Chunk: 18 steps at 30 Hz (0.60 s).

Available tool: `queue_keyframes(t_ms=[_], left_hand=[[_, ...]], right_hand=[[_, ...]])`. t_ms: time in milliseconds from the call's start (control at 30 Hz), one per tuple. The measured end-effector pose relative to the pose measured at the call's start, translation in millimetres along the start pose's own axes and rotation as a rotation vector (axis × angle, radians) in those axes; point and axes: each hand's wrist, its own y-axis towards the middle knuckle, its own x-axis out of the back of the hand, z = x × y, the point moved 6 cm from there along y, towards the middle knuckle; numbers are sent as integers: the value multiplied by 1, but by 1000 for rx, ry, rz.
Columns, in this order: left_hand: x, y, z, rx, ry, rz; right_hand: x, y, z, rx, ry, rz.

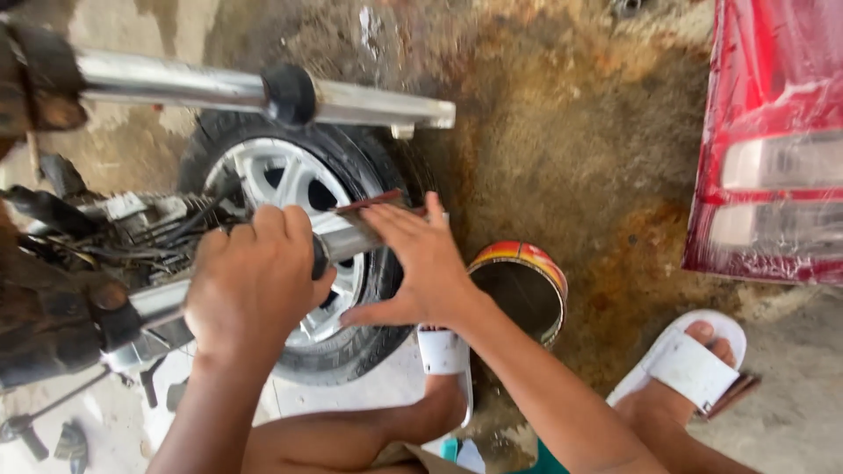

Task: The person scrubs the chrome front fork tubes of a motorcycle with a small abrasive pad. They hold the fork with one hand and rub the surface with the other, focusing on cleaning the metal near the wheel.

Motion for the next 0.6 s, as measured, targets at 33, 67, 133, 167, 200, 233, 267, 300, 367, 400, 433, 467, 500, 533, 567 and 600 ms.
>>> queue_keyframes(t_ms=[33,67,133,167,200,233,267,300,367,400,433,467,500,533,567,600], left_hand=[[-3,0,-3,-13,-9,13],[-2,-1,-3,8,-1,-30],[1,-1,2,48,13,-89],[1,1,2,39,5,-74],[2,-1,-2,17,-14,-49],[0,1,-1,22,-20,-55],[0,-1,-1,26,-15,-77],[-1,-3,-1,30,-10,-98],[-1,-4,-2,27,-19,-81],[0,-1,-1,39,-19,-89],[0,-5,1,48,-16,-89],[0,-4,0,46,-8,-91],[-1,-3,-1,45,1,-92],[-1,-1,-1,41,1,-80],[-1,0,-1,28,-11,-69],[-1,1,-1,23,-22,-60]], right_hand=[[-1,1,-7,-15,8,10],[-3,2,-11,-34,-8,24],[-1,8,-22,-35,-39,28],[-1,12,-35,-121,-102,98],[-3,9,-48,-224,-160,177],[-2,7,-38,-224,-169,176],[-1,3,-19,-97,-136,92],[0,-2,0,30,-103,8],[-7,7,-30,-59,-164,61],[-8,16,-48,-133,-244,94],[-6,15,-30,-124,-247,95],[-6,13,-18,-155,-243,199],[-6,10,-5,-186,-237,303],[-8,11,-15,-186,-228,312],[-7,13,-24,-196,-194,234],[-4,15,-33,-200,-165,154]])
